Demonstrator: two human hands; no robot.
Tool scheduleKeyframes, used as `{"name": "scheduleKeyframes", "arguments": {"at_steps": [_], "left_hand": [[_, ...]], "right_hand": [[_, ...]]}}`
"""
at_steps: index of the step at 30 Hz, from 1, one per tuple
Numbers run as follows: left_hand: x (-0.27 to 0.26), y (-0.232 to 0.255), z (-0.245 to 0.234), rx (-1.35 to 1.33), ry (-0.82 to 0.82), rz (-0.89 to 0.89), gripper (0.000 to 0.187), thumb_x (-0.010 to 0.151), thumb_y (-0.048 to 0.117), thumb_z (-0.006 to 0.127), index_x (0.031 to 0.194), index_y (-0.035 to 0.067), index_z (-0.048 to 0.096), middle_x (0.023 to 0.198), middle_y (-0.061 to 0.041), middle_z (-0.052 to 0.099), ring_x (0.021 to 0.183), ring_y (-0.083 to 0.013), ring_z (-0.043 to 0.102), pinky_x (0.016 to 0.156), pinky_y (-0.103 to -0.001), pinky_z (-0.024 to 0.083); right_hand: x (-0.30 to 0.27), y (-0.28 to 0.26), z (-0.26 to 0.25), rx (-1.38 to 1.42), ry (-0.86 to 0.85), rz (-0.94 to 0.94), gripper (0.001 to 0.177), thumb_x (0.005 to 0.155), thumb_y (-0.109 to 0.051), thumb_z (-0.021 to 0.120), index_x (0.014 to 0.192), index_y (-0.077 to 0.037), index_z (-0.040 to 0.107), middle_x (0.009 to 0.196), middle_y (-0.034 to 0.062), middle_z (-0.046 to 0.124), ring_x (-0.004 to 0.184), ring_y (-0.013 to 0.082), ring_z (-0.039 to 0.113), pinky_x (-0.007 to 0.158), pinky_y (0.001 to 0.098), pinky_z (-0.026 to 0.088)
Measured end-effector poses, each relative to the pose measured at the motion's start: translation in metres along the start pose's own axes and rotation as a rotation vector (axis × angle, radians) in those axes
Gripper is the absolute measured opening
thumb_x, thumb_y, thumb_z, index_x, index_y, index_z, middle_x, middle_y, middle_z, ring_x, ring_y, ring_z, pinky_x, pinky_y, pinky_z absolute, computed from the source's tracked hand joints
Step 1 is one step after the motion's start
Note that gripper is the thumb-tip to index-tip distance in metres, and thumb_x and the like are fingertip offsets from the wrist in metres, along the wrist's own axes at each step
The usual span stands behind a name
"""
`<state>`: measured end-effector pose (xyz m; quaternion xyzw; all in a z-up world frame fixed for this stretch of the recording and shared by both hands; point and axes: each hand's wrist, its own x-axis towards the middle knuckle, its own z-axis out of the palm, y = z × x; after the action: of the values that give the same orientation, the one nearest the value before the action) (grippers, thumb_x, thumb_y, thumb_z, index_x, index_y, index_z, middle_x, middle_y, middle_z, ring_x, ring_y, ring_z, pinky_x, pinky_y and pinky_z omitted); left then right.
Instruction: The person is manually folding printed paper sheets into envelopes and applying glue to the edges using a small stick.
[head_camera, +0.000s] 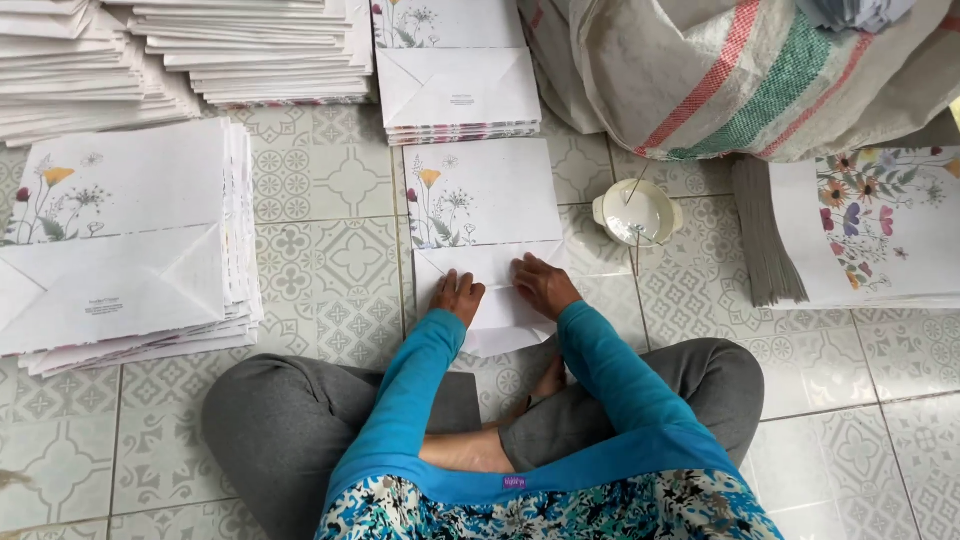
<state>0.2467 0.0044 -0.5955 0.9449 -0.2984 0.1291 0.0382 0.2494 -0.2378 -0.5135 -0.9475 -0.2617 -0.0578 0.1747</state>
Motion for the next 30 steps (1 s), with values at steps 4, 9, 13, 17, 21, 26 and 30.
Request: {"name": "scheduleKeyframes", "arguments": {"at_steps": [4, 9, 13, 17, 21, 26, 30], "left_hand": [[-0.001, -0.004, 0.004, -0.009, -0.096, 0.06, 0.038, 0.083, 0.006, 0.078, 0.105, 0.01, 0.048, 0.112, -0.016, 0.052, 0.117, -0.0518, 0.06, 0.102, -0.058, 0.051], [-0.019, -0.011, 0.028, 0.044, -0.069, 0.118, 0.035, 0.092, 0.007, 0.068, 0.123, 0.009, 0.051, 0.136, -0.021, 0.052, 0.126, -0.0532, 0.054, 0.108, -0.061, 0.045], [-0.018, -0.01, -0.032, 0.067, -0.474, 0.109, 0.067, 0.102, 0.017, 0.058, 0.159, 0.025, 0.024, 0.163, -0.015, 0.027, 0.15, -0.0468, 0.026, 0.124, -0.059, 0.02], [-0.01, -0.003, -0.069, 0.006, -0.68, 0.005, 0.068, 0.104, 0.019, 0.05, 0.163, 0.031, 0.019, 0.17, -0.008, 0.012, 0.156, -0.0412, 0.008, 0.125, -0.062, 0.007], [-0.023, -0.008, -0.057, -0.099, -0.604, -0.032, 0.068, 0.105, 0.02, 0.046, 0.163, 0.037, 0.014, 0.172, -0.005, 0.003, 0.157, -0.0374, 0.001, 0.124, -0.065, 0.002], [-0.03, -0.021, -0.008, -0.144, -0.245, 0.026, 0.043, 0.102, 0.032, 0.059, 0.136, 0.013, 0.041, 0.134, -0.014, 0.039, 0.122, -0.0335, 0.041, 0.101, -0.051, 0.037], [-0.028, -0.012, -0.021, -0.25, -0.322, -0.027, 0.035, 0.098, 0.022, 0.06, 0.128, 0.019, 0.043, 0.129, -0.007, 0.043, 0.112, -0.0283, 0.052, 0.094, -0.049, 0.041]], "right_hand": [[0.001, 0.017, 0.002, -0.002, -0.048, -0.112, 0.006, 0.088, -0.015, 0.075, 0.093, -0.018, 0.075, 0.135, 0.003, 0.07, 0.13, 0.0403, 0.058, 0.104, 0.0494, 0.057], [0.004, 0.025, -0.021, -0.031, -0.315, -0.178, 0.029, 0.092, -0.02, 0.071, 0.12, -0.025, 0.076, 0.159, -0.0029, 0.049, 0.147, 0.0355, 0.041, 0.122, 0.0532, 0.039], [0.001, 0.044, -0.017, -0.097, -0.473, -0.25, 0.049, 0.094, -0.025, 0.067, 0.142, -0.033, 0.062, 0.17, -0.0052, 0.029, 0.154, 0.0378, 0.028, 0.124, 0.0592, 0.029], [-0.005, 0.044, -0.027, -0.356, -0.549, -0.224, 0.064, 0.1, -0.039, 0.058, 0.153, -0.06, 0.029, 0.174, -0.0142, 0.006, 0.159, 0.0362, 0.01, 0.128, 0.0605, 0.013], [-0.008, 0.045, -0.019, -0.391, -0.51, -0.124, 0.063, 0.1, -0.048, 0.057, 0.15, -0.068, 0.024, 0.172, -0.0181, 0.008, 0.159, 0.0325, 0.012, 0.129, 0.056, 0.02], [0.007, 0.045, -0.021, -0.127, -0.259, 0.093, 0.079, 0.096, -0.055, 0.052, 0.164, -0.045, 0.012, 0.157, -0.0024, 0.039, 0.152, 0.0225, 0.031, 0.129, 0.0511, 0.016], [0.026, 0.068, 0.002, 0.105, -0.072, 0.233, 0.085, 0.097, -0.031, 0.064, 0.165, -0.037, 0.013, 0.121, 0.0023, 0.071, 0.122, 0.0283, 0.064, 0.113, 0.0476, 0.046]]}}
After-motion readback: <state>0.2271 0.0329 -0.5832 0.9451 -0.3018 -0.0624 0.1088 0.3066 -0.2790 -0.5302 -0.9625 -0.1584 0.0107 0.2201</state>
